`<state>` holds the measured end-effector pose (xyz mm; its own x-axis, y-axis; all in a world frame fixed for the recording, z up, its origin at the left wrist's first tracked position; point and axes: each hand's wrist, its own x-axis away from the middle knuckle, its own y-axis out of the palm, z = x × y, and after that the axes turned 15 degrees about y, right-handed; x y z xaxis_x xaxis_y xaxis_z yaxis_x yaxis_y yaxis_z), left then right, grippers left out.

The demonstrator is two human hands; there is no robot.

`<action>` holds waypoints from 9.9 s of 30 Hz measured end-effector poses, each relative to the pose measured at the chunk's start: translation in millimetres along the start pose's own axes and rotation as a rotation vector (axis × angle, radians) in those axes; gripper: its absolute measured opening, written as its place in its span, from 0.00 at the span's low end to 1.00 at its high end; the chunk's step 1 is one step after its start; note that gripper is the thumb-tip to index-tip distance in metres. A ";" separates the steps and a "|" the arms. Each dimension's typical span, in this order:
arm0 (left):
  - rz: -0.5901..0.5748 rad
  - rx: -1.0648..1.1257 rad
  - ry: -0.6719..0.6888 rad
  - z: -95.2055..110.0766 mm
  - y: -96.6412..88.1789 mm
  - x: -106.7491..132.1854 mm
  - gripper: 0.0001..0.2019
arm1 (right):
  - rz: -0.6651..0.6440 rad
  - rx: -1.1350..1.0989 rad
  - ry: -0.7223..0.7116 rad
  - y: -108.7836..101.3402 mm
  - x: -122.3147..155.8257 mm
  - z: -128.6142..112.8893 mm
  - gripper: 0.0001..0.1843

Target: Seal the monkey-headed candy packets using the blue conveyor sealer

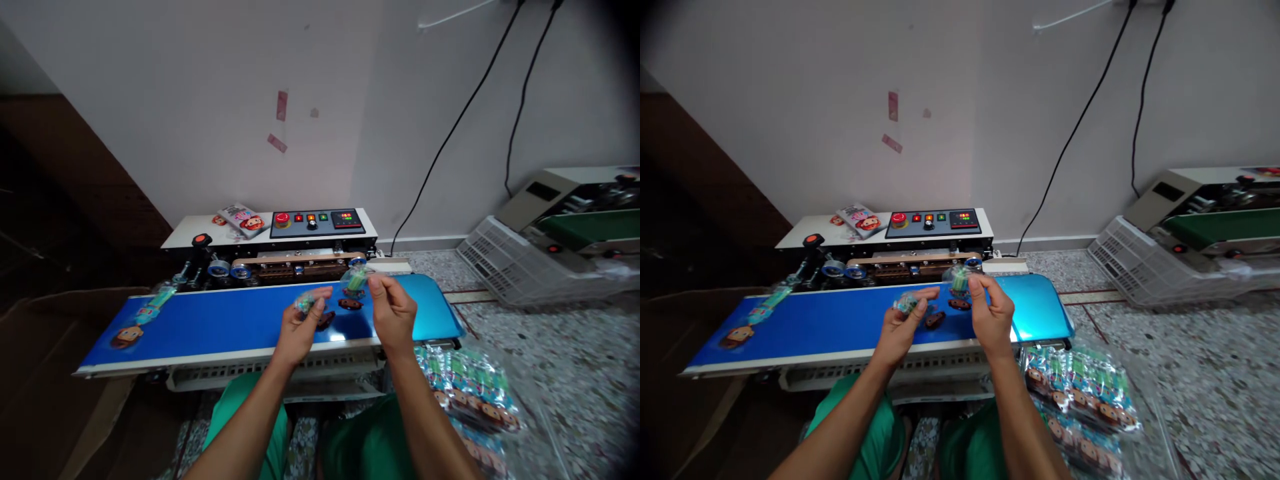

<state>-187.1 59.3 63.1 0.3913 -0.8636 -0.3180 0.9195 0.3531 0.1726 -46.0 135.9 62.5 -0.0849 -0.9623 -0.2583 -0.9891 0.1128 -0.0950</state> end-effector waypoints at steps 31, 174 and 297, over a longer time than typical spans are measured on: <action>-0.145 0.020 -0.080 -14.6 -4.6 1.1 0.14 | -0.436 0.109 -0.090 15.2 21.8 -14.9 0.07; 0.315 0.364 -0.005 -17.2 -2.6 -5.2 0.05 | -0.694 -0.047 0.289 34.3 23.7 18.8 0.14; -0.192 -0.083 -0.319 166.6 -47.1 220.5 0.16 | -0.714 -0.620 0.576 -34.9 200.2 -141.3 0.07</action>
<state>-150.3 -207.7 140.3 0.1928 -0.9808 -0.0291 0.9799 0.1909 0.0577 -45.5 -95.7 150.0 0.6449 -0.7462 0.1650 -0.7083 -0.5025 0.4957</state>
